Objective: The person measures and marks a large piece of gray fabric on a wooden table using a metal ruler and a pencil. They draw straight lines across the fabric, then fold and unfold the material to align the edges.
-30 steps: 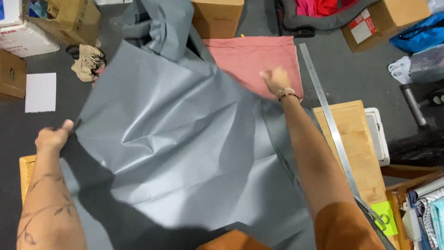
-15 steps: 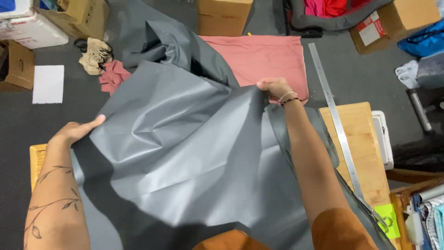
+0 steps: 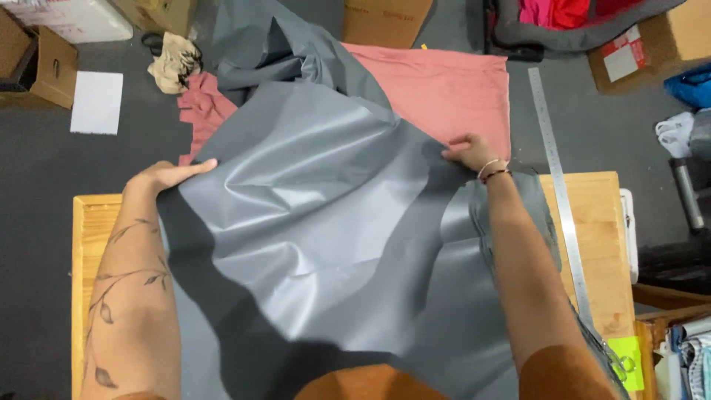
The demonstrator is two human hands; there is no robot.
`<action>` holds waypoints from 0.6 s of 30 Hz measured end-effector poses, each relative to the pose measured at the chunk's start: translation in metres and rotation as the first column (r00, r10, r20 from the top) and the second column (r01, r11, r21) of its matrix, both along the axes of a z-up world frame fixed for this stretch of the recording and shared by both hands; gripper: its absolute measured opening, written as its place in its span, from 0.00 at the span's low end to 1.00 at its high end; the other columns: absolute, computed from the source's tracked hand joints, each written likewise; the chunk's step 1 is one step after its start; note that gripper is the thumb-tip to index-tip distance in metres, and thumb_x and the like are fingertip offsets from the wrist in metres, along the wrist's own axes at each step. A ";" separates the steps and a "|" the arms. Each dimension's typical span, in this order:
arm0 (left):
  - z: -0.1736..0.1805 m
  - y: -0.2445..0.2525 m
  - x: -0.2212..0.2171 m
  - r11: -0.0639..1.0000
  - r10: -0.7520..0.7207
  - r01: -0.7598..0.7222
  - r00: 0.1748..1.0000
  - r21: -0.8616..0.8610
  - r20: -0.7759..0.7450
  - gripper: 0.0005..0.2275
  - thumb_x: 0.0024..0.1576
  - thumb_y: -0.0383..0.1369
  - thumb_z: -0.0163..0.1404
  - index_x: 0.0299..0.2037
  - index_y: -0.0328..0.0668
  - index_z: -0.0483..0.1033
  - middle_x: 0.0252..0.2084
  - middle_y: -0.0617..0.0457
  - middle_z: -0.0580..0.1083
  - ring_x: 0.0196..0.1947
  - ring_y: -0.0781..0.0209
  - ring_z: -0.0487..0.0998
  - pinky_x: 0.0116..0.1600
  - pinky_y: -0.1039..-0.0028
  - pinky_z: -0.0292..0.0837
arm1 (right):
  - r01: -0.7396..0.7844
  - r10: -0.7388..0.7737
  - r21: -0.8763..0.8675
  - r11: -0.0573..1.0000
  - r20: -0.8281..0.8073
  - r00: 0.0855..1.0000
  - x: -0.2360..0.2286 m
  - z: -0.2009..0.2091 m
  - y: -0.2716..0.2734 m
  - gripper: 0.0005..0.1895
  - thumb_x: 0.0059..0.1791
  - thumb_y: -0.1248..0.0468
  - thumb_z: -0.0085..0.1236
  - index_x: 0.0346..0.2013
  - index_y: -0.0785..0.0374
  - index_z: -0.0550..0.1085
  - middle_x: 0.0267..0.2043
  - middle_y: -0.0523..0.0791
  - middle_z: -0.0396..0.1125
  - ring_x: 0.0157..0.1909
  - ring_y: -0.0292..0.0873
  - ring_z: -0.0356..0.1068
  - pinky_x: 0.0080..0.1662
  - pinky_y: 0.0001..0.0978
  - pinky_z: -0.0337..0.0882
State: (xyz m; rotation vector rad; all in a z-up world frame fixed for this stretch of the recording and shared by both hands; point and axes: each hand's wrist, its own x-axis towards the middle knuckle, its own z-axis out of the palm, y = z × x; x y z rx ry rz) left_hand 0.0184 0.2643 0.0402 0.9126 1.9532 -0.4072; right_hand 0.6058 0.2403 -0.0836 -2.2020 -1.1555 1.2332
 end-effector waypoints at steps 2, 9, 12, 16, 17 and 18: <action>0.008 0.001 0.004 1.000 -0.017 0.017 1.000 -0.013 0.011 0.48 0.43 0.62 0.53 0.68 0.31 0.62 0.66 0.39 0.66 0.61 0.35 0.70 0.61 0.50 0.66 | 0.057 -0.042 -0.144 0.988 0.103 0.994 -0.020 0.026 -0.004 0.28 0.38 0.53 0.71 0.52 0.50 0.76 0.48 0.41 0.71 0.45 0.39 0.71 0.46 0.28 0.71; -0.154 0.027 -0.090 0.927 0.065 -0.001 0.985 0.374 -0.158 0.17 0.48 0.45 0.64 0.46 0.55 0.85 0.50 0.45 0.79 0.51 0.48 0.78 0.55 0.67 0.71 | 0.085 0.052 0.572 0.816 -0.219 0.974 -0.001 -0.028 0.013 0.13 0.44 0.69 0.69 0.39 0.53 0.75 0.20 0.31 0.43 0.25 0.27 0.44 0.31 0.17 0.54; -0.193 0.047 -0.167 0.516 0.365 0.041 0.893 0.855 -0.263 0.13 0.55 0.46 0.57 0.36 0.49 0.87 0.32 0.43 0.81 0.33 0.37 0.83 0.37 0.54 0.79 | 0.128 -0.018 0.633 0.763 -0.178 0.984 -0.014 -0.013 0.023 0.13 0.41 0.69 0.69 0.37 0.54 0.76 0.20 0.30 0.50 0.25 0.27 0.47 0.31 0.18 0.55; -0.203 0.089 -0.265 0.359 0.172 -0.354 0.934 0.863 0.312 0.17 0.76 0.39 0.46 0.32 0.55 0.77 0.28 0.57 0.77 0.23 0.69 0.79 0.27 0.80 0.73 | 0.043 0.018 0.632 0.774 -0.089 0.996 -0.007 -0.020 0.024 0.13 0.41 0.71 0.70 0.33 0.53 0.74 0.19 0.30 0.46 0.24 0.27 0.44 0.31 0.20 0.49; -0.193 0.101 -0.278 0.384 0.002 -0.287 0.951 0.877 0.311 0.15 0.80 0.41 0.46 0.40 0.50 0.76 0.32 0.51 0.77 0.28 0.65 0.80 0.30 0.78 0.71 | 0.016 0.015 0.570 0.822 -0.051 0.999 -0.005 -0.023 0.029 0.15 0.41 0.70 0.71 0.34 0.51 0.74 0.18 0.31 0.47 0.23 0.27 0.46 0.29 0.20 0.52; -0.155 0.062 -0.249 0.378 0.002 -0.286 0.951 0.880 0.308 0.15 0.80 0.41 0.46 0.40 0.50 0.76 0.32 0.51 0.77 0.28 0.65 0.80 0.30 0.78 0.71 | 0.015 0.019 0.575 0.818 -0.053 0.998 -0.010 -0.030 0.036 0.15 0.41 0.70 0.71 0.34 0.51 0.74 0.18 0.31 0.47 0.23 0.27 0.46 0.29 0.20 0.52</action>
